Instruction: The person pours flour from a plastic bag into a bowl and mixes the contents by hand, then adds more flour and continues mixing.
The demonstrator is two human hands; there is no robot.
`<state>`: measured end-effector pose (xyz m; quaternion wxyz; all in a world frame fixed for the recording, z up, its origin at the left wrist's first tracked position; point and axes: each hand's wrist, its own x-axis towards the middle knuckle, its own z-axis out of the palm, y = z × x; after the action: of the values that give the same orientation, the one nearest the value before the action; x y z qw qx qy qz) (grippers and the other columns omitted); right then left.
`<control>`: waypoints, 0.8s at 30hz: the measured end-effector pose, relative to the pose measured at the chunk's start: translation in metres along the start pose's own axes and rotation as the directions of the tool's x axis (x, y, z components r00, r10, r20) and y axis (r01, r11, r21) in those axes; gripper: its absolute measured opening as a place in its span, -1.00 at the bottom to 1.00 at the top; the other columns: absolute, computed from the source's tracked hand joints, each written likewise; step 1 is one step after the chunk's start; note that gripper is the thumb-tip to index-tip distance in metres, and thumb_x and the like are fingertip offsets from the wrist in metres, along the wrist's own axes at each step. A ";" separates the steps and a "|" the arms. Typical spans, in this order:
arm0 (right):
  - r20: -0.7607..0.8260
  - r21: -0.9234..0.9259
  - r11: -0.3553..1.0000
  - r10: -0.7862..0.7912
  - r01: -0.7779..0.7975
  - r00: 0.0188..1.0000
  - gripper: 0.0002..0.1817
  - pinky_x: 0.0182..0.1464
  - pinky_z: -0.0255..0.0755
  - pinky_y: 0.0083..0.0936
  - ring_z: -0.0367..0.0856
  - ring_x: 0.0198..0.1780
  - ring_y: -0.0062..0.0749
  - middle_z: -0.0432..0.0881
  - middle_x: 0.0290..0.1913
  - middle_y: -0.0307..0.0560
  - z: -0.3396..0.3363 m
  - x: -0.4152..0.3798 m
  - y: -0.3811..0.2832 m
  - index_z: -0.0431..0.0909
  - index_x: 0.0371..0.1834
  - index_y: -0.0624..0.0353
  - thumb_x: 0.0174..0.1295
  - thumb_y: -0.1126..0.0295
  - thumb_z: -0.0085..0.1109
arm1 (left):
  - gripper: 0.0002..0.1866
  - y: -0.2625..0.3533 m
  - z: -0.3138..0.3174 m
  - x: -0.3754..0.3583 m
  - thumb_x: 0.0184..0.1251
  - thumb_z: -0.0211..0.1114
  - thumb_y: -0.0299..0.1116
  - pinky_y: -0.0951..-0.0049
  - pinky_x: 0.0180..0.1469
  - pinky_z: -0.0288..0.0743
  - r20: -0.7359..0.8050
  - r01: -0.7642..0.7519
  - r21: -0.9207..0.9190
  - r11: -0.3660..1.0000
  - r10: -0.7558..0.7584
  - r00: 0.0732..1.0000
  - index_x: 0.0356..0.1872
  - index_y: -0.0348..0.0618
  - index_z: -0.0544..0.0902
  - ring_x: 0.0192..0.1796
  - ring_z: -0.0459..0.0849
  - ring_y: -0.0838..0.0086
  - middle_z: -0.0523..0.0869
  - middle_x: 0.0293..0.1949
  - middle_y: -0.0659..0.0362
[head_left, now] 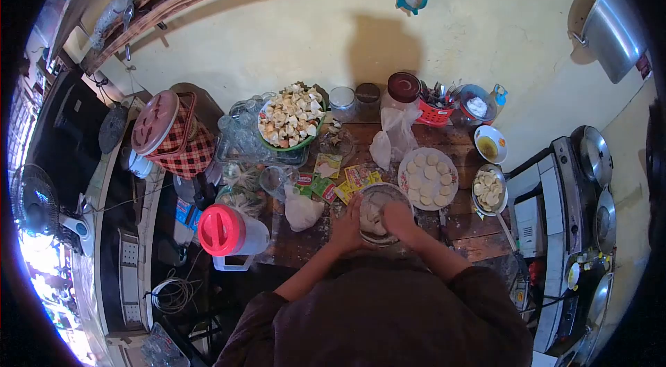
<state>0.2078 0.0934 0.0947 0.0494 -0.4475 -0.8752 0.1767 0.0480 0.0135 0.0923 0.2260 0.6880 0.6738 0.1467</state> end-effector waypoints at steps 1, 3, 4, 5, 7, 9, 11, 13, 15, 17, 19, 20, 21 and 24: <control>-0.011 0.081 0.994 0.068 -0.067 0.998 -0.81 -0.31 0.46 -0.08 0.59 -0.39 0.12 0.58 -0.51 0.23 -0.007 0.002 0.002 0.59 -0.57 0.30 -0.05 0.38 0.10 | 0.50 0.000 0.001 0.000 -0.63 0.52 0.29 -0.50 0.20 -0.15 0.000 0.002 0.001 1.000 -0.002 1.000 0.41 -0.10 -0.23 0.44 0.02 0.17 -0.14 0.46 0.12; -0.075 0.105 0.988 0.120 -0.112 0.990 -0.82 -0.31 0.46 -0.08 0.59 -0.38 0.13 0.58 -0.50 0.22 -0.009 -0.001 0.006 0.60 -0.55 0.28 -0.04 0.37 0.10 | 0.50 -0.001 0.001 0.000 -0.62 0.52 0.29 -0.51 0.19 -0.15 -0.010 0.001 0.015 1.000 -0.001 1.000 0.41 -0.09 -0.22 0.44 0.02 0.16 -0.14 0.46 0.13; -0.131 0.130 0.979 0.175 -0.159 0.976 -0.82 -0.30 0.46 -0.09 0.59 -0.38 0.13 0.58 -0.50 0.20 -0.010 -0.004 0.009 0.60 -0.52 0.27 -0.03 0.37 0.10 | 0.49 -0.001 0.001 0.000 -0.61 0.51 0.30 -0.53 0.18 -0.14 -0.015 0.002 0.024 1.000 -0.002 1.000 0.41 -0.08 -0.21 0.44 0.03 0.16 -0.14 0.46 0.13; -0.132 0.128 0.979 0.173 -0.156 0.976 -0.82 -0.30 0.46 -0.09 0.59 -0.38 0.13 0.58 -0.50 0.20 -0.012 -0.008 0.013 0.60 -0.52 0.27 -0.03 0.37 0.10 | 0.49 0.000 0.002 0.000 -0.61 0.51 0.30 -0.53 0.18 -0.14 -0.019 0.002 0.023 1.000 -0.002 1.000 0.41 -0.08 -0.21 0.44 0.03 0.16 -0.14 0.46 0.13; -0.246 0.146 0.980 0.171 -0.138 0.954 -0.84 -0.29 0.44 -0.09 0.58 -0.37 0.14 0.58 -0.49 0.20 -0.025 -0.018 0.015 0.59 -0.51 0.26 0.00 0.40 0.08 | 0.48 0.004 -0.002 -0.001 -0.61 0.52 0.28 -0.54 0.17 -0.15 -0.001 0.028 0.048 0.998 -0.028 1.000 0.41 -0.08 -0.20 0.45 0.00 0.17 -0.14 0.46 0.13; -0.280 0.212 0.965 0.213 -0.156 0.936 -0.85 -0.29 0.43 -0.08 0.57 -0.37 0.15 0.57 -0.50 0.21 -0.043 -0.026 0.010 0.58 -0.52 0.26 0.01 0.42 0.06 | 0.48 0.003 -0.001 -0.001 -0.60 0.52 0.28 -0.55 0.17 -0.15 0.006 0.034 0.049 0.998 -0.034 0.999 0.41 -0.07 -0.20 0.45 -0.01 0.18 -0.15 0.46 0.14; -0.313 0.281 0.944 0.263 -0.176 0.913 -0.85 -0.29 0.42 -0.07 0.56 -0.37 0.16 0.57 -0.50 0.22 -0.053 -0.027 0.007 0.58 -0.54 0.27 0.02 0.43 0.05 | 0.48 0.002 0.000 0.000 -0.60 0.52 0.28 -0.55 0.17 -0.15 0.017 0.034 0.053 0.998 -0.035 0.999 0.41 -0.07 -0.21 0.46 -0.02 0.19 -0.15 0.46 0.14; -0.272 0.266 0.949 0.243 -0.170 0.931 -0.87 -0.31 0.40 -0.05 0.55 -0.37 0.18 0.56 -0.50 0.23 -0.055 -0.028 0.005 0.55 -0.47 0.29 0.02 0.49 0.01 | 0.47 0.001 0.002 0.000 -0.59 0.52 0.27 -0.54 0.18 -0.15 0.020 0.029 0.059 0.998 -0.030 0.999 0.41 -0.07 -0.20 0.46 -0.03 0.21 -0.16 0.46 0.14; -0.274 0.231 0.954 0.252 -0.191 0.928 -0.87 -0.31 0.40 -0.04 0.56 -0.38 0.18 0.57 -0.48 0.23 -0.035 -0.023 0.004 0.54 -0.42 0.28 0.03 0.49 -0.01 | 0.47 0.001 0.004 0.000 -0.58 0.52 0.27 -0.53 0.18 -0.15 0.028 0.029 0.055 0.998 -0.031 0.999 0.41 -0.07 -0.21 0.46 -0.02 0.21 -0.17 0.46 0.14; -0.276 0.195 0.960 0.250 -0.201 0.928 -0.86 -0.31 0.40 -0.03 0.56 -0.39 0.17 0.58 -0.46 0.22 -0.007 -0.013 0.004 0.52 -0.37 0.27 0.04 0.50 -0.02 | 0.47 0.001 0.002 0.002 -0.58 0.52 0.27 -0.53 0.19 -0.14 0.028 0.038 0.052 0.998 -0.039 0.999 0.41 -0.06 -0.22 0.46 -0.02 0.21 -0.19 0.46 0.14; -0.209 0.140 0.944 0.323 -0.298 0.923 -0.84 -0.30 0.43 -0.05 0.59 -0.36 0.13 0.59 -0.43 0.21 0.019 -0.004 0.002 0.49 -0.31 0.25 0.06 0.48 -0.04 | 0.48 0.002 0.001 0.001 -0.58 0.53 0.25 -0.52 0.19 -0.14 0.047 0.049 0.062 0.997 -0.052 0.998 0.42 -0.04 -0.24 0.45 0.00 0.19 -0.22 0.46 0.13; -0.207 0.142 0.945 0.320 -0.295 0.925 -0.84 -0.30 0.43 -0.05 0.59 -0.36 0.13 0.59 -0.43 0.21 0.029 -0.001 0.002 0.49 -0.31 0.25 0.06 0.48 -0.04 | 0.48 0.000 0.001 0.001 -0.58 0.53 0.25 -0.52 0.19 -0.14 0.047 0.053 0.063 0.997 -0.056 0.997 0.42 -0.04 -0.24 0.45 0.00 0.19 -0.22 0.46 0.13; -0.184 0.130 0.965 0.247 -0.226 0.951 -0.84 -0.28 0.45 -0.06 0.60 -0.34 0.11 0.60 -0.43 0.20 0.033 -0.001 -0.002 0.49 -0.32 0.24 0.07 0.46 -0.03 | 0.47 -0.004 0.003 0.001 -0.57 0.53 0.26 -0.52 0.19 -0.14 0.045 0.051 0.100 0.994 -0.056 0.997 0.42 -0.04 -0.24 0.45 0.00 0.17 -0.23 0.46 0.12; -0.114 0.102 0.985 0.152 -0.141 0.982 -0.84 -0.24 0.48 -0.10 0.61 -0.29 0.07 0.60 -0.42 0.19 0.031 0.000 -0.009 0.51 -0.32 0.23 0.08 0.45 -0.03 | 0.47 -0.015 0.005 0.002 -0.55 0.52 0.27 -0.52 0.19 -0.15 0.054 0.050 0.053 0.997 -0.053 0.997 0.42 -0.04 -0.26 0.45 -0.02 0.14 -0.23 0.46 0.10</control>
<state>0.1934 0.0802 0.0693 0.1104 -0.5180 -0.8259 0.1931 0.0376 0.0151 0.0806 0.2305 0.6797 0.6885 0.1042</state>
